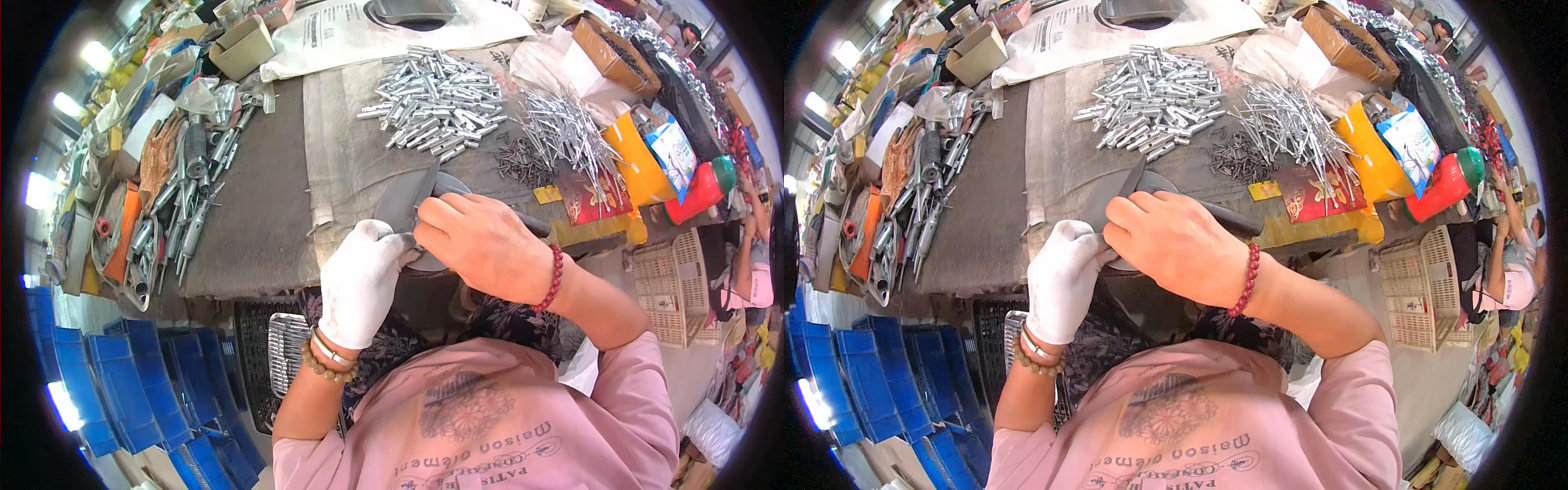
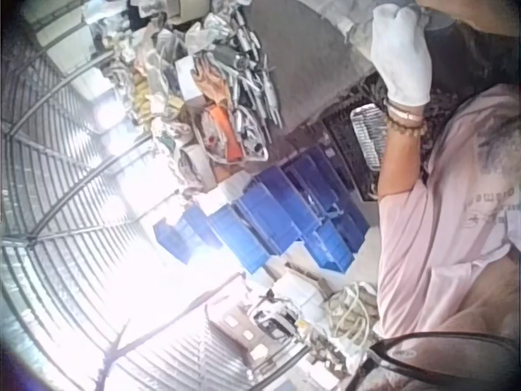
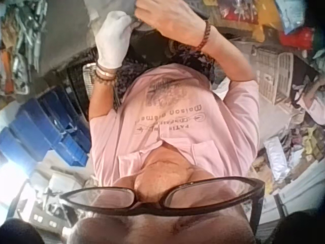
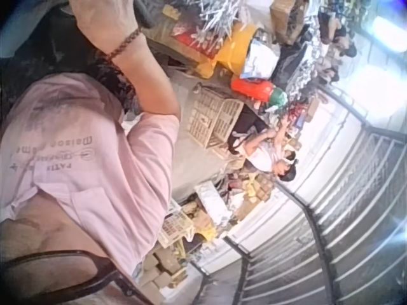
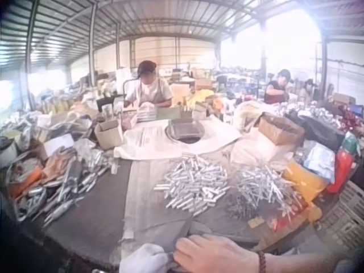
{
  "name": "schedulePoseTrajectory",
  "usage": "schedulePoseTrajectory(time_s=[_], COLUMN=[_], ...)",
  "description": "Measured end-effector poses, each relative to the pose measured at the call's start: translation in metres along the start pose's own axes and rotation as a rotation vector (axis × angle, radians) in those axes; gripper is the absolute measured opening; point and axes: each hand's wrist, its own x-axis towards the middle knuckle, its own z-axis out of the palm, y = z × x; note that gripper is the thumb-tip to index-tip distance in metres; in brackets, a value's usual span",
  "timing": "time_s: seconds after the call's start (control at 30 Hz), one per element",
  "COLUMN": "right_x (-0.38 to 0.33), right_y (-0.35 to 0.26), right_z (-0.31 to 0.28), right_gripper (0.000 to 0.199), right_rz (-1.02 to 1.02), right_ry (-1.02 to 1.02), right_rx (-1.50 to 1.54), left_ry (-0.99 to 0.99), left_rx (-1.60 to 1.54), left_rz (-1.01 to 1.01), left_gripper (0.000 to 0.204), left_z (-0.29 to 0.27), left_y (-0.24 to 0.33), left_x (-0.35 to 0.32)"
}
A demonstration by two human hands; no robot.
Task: The person assembles metal fasteners by inserting pins into cylindrical sleeves and hammering them on a round metal anvil plate, occasionally reaching down to retrieve more metal pins from a large bag.
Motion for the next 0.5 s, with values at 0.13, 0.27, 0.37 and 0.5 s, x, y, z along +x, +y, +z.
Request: schedulePoseTrajectory(time_s=[0.13, 0.27, 0.37, 0.5], right_x=[0.003, 0.002, -0.002, -0.007], right_y=[-0.001, -0.003, -0.006, -0.001], right_z=[-0.002, 0.001, 0.006, 0.014], right_gripper=[0.008, 0.006, 0.006, 0.007], right_rz=[-0.019, 0.011, 0.04, 0.088], right_ry=[-0.023, -0.023, 0.022, 0.043], right_rx=[-0.026, -0.02, -0.028, 0.082], left_ry=[0.021, 0.0, -0.003, -0.033], left_rx=[-0.016, 0.033, 0.041, 0.014], left_rz=[0.01, 0.005, -0.003, -0.04], left_gripper=[0.021, 0.021, 0.02, 0.018], left_z=[0.003, 0.001, 0.002, -0.002], left_y=[-0.001, 0.001, 0.004, 0.005], left_x=[0.0, 0.0, 0.001, 0.0])
